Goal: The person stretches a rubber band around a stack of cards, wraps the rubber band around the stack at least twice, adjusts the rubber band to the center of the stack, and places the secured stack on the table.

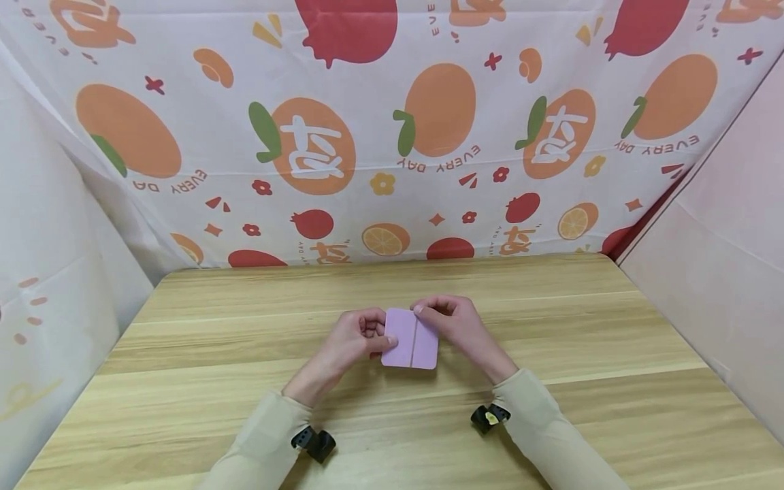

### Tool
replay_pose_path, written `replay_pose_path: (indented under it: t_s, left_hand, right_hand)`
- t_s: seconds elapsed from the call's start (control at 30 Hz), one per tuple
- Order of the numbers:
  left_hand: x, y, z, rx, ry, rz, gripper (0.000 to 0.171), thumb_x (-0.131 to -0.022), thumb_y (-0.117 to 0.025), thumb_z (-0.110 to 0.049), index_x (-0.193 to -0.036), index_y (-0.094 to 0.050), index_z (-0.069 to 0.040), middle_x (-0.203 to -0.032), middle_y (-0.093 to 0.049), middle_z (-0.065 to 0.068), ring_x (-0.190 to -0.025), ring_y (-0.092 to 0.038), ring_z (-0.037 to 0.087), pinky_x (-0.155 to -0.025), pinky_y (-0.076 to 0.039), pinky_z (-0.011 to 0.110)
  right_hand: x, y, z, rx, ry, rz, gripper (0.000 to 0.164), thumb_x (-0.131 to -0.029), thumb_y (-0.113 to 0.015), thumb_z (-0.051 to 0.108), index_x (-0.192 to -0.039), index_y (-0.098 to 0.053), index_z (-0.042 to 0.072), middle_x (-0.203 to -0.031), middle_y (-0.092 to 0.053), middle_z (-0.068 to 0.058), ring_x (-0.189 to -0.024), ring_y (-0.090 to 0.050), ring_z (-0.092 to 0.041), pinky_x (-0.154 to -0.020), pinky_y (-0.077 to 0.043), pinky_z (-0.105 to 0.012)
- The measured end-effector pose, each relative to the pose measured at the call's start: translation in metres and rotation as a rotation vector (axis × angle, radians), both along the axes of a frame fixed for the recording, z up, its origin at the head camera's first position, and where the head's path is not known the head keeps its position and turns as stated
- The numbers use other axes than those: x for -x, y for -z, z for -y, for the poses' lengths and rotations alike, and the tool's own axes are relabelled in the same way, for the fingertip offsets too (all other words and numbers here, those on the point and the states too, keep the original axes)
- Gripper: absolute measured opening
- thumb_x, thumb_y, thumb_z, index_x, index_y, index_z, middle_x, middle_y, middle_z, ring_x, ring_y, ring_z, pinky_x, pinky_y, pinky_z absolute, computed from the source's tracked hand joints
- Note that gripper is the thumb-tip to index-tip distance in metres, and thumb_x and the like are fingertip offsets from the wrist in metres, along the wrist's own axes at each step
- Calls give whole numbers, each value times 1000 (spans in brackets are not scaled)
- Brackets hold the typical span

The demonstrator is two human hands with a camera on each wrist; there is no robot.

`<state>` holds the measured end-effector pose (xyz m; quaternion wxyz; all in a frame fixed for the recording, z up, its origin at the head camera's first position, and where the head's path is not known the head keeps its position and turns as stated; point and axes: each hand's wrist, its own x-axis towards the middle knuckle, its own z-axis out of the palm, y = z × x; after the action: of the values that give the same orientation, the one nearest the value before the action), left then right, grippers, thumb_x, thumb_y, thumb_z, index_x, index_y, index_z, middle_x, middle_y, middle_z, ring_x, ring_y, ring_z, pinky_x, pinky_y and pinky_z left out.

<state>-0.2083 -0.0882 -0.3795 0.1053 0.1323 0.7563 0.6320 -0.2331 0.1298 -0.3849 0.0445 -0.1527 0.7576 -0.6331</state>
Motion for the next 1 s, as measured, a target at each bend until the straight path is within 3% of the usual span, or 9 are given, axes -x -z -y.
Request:
replay_pose_path:
  t_s: [0.27, 0.57, 0.83, 1.0]
  left_hand:
    - [-2, 1, -4, 12, 16, -13, 12, -83, -72, 4, -92, -64, 5, -72, -56, 4, -63, -50, 11, -55, -42, 21]
    - [0, 4, -4, -1, -11, 11, 10, -83, -72, 4, -91, -65, 3, -72, -57, 3, -62, -50, 11, -55, -42, 23]
    - [2, 4, -3, -79, -86, 101, 12, -84, -69, 6, -93, -61, 5, -72, -58, 4, -62, -52, 11, -56, -42, 24]
    - [2, 3, 1, -106, -96, 111, 14, -83, -69, 6, -95, -61, 7, -74, -60, 4, -65, -54, 11, -58, -45, 24]
  right_hand:
    - [1, 3, 0, -72, -14, 14, 23, -94, -66, 26, -93, -75, 5, -91, -72, -4, -80, -59, -17, -65, -44, -25]
    - [1, 2, 1, -54, 5, 0, 22, -95, -66, 25, -97, -75, 5, -96, -72, -4, -86, -60, -16, -69, -45, -25]
    - [0, -4, -3, -43, 58, -85, 20, -95, -67, 26, -102, -73, 8, -99, -70, -5, -92, -59, -19, -76, -49, -28]
    - [0, -9, -9, -149, -21, -170, 24, -94, -68, 23, -117, -69, 16, -112, -66, 0, -103, -57, -17, -82, -51, -33]
